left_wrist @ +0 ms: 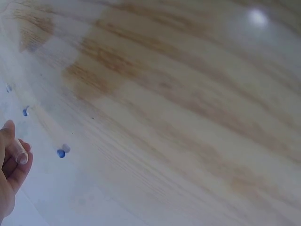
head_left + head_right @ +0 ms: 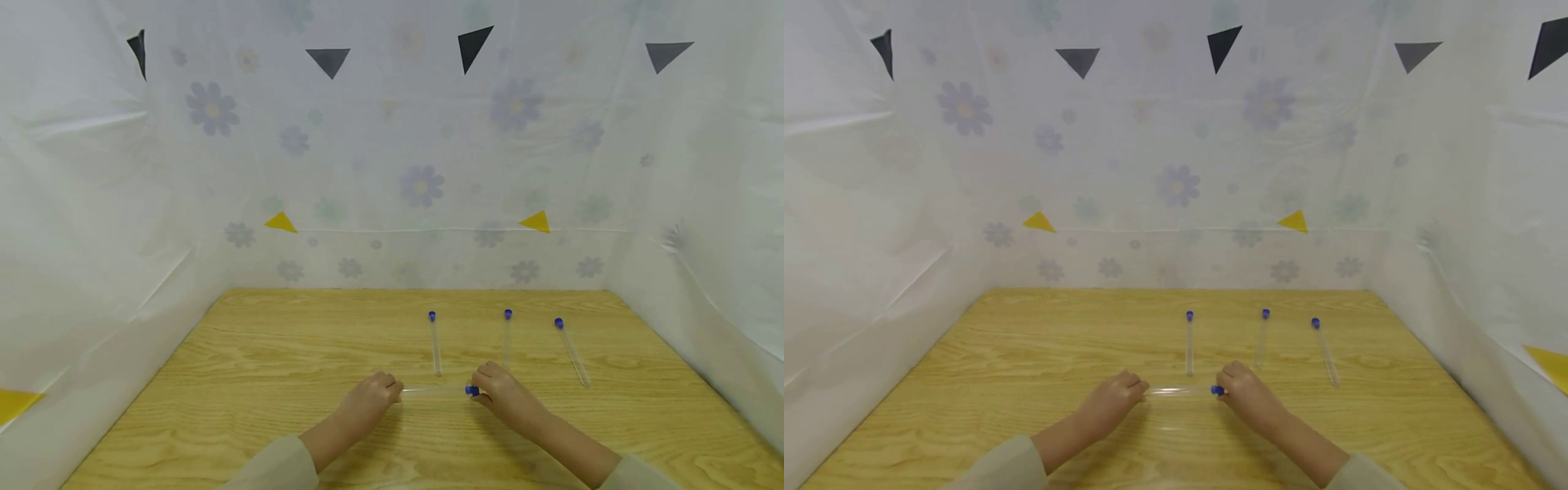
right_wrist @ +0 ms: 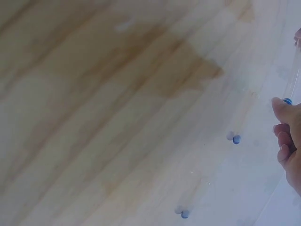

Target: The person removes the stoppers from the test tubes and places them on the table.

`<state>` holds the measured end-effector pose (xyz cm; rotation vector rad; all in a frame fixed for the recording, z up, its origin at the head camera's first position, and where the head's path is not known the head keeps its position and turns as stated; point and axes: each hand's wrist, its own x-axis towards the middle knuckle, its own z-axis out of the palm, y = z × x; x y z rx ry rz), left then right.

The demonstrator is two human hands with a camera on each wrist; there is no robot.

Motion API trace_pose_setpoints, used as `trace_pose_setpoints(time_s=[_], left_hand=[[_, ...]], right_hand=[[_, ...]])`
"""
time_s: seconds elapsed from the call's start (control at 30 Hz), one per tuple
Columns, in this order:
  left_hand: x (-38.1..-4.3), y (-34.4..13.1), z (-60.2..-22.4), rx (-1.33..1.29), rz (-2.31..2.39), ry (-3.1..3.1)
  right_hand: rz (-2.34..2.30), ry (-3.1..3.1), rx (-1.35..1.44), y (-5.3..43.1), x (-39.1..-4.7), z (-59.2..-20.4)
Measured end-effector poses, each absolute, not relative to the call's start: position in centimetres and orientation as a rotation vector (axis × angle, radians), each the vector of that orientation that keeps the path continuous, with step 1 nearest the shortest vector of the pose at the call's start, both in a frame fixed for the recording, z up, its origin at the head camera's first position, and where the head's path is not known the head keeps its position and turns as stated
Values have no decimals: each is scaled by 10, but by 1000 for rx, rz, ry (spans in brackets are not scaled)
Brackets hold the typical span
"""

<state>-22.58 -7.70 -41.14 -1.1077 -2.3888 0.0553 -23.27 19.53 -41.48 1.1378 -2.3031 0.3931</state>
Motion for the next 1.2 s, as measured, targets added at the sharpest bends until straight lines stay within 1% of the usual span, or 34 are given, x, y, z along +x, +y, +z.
trace_pose_setpoints(time_s=[0.63, 0.97, 1.2], left_hand=[[-225, -81, -414, -1087, 19, -2414], [-233, -86, -422, -1050, 24, -2408], [-237, -91, -424, -1055, 26, -2461]], right_hand=[[453, -2393, 1088, 202, -235, -416], [450, -2485, 1041, 207, -238, -418], [409, -2465, 1067, 210, -242, -419]])
